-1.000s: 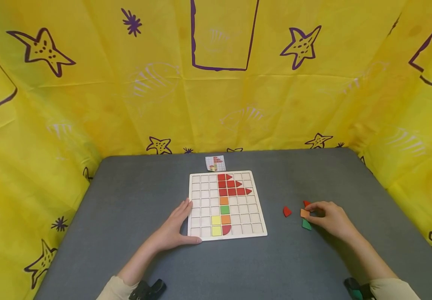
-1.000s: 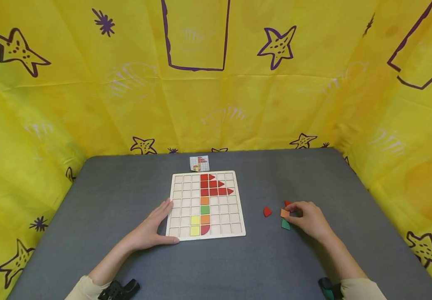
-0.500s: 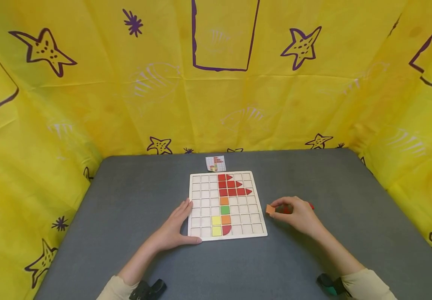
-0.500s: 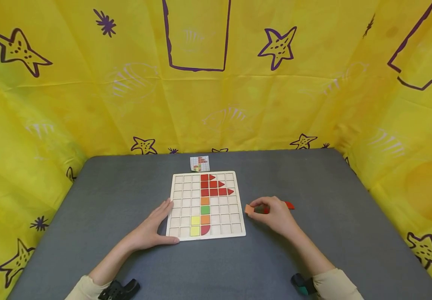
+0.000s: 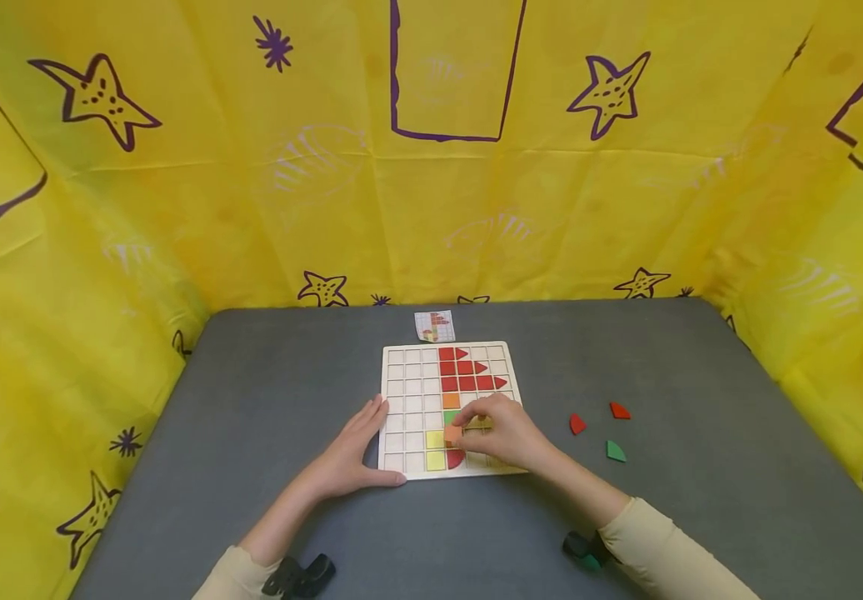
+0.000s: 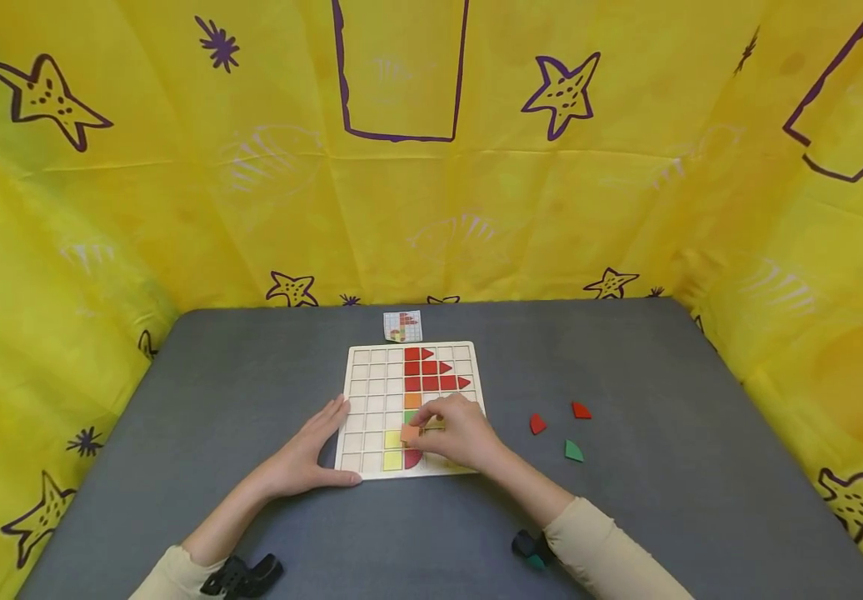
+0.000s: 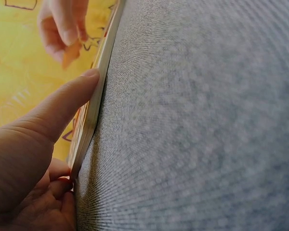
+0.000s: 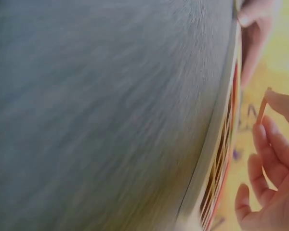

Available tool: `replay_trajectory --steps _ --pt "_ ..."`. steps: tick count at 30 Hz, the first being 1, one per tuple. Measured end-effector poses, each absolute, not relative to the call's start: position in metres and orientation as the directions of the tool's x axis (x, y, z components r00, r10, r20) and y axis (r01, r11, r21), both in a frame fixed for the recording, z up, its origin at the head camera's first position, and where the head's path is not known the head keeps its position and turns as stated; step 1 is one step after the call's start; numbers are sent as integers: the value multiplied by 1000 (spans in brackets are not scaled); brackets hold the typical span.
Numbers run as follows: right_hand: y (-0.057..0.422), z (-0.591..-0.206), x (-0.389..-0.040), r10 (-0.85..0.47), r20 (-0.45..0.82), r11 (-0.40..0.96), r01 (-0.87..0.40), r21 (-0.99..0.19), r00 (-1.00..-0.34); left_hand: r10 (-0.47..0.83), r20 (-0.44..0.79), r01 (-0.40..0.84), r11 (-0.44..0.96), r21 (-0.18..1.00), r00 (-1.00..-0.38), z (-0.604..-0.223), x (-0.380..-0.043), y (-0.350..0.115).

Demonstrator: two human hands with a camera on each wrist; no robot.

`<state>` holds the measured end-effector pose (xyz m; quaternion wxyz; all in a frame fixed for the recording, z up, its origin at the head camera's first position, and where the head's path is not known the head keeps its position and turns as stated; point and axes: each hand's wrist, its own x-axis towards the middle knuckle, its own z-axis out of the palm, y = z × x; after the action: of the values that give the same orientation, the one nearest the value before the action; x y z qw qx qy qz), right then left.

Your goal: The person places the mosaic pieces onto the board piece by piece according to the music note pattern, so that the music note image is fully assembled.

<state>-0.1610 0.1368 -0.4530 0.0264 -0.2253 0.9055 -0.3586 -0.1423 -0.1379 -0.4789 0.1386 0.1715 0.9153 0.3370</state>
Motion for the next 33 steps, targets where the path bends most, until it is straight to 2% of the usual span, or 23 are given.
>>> replay_trajectory --steps 7,13,18,26,33 --pt "102 -454 -166 -533 134 683 -519 -514 -835 419 -151 218 709 670 -895 -479 -144 -138" --pt "88 -456 -170 -573 107 701 -554 -450 -812 423 -145 226 708 669 -895 -479 -144 -139" --pt "80 -456 -173 -570 65 728 -540 -423 -819 427 -146 230 708 668 -892 -478 -144 -139" --pt "87 -453 -174 -565 65 709 -525 -470 -822 424 -139 229 703 673 -895 -478 -144 -138" --pt "118 -448 -169 -517 108 594 -447 -669 -849 419 -133 224 696 683 -898 -478 -143 -139"
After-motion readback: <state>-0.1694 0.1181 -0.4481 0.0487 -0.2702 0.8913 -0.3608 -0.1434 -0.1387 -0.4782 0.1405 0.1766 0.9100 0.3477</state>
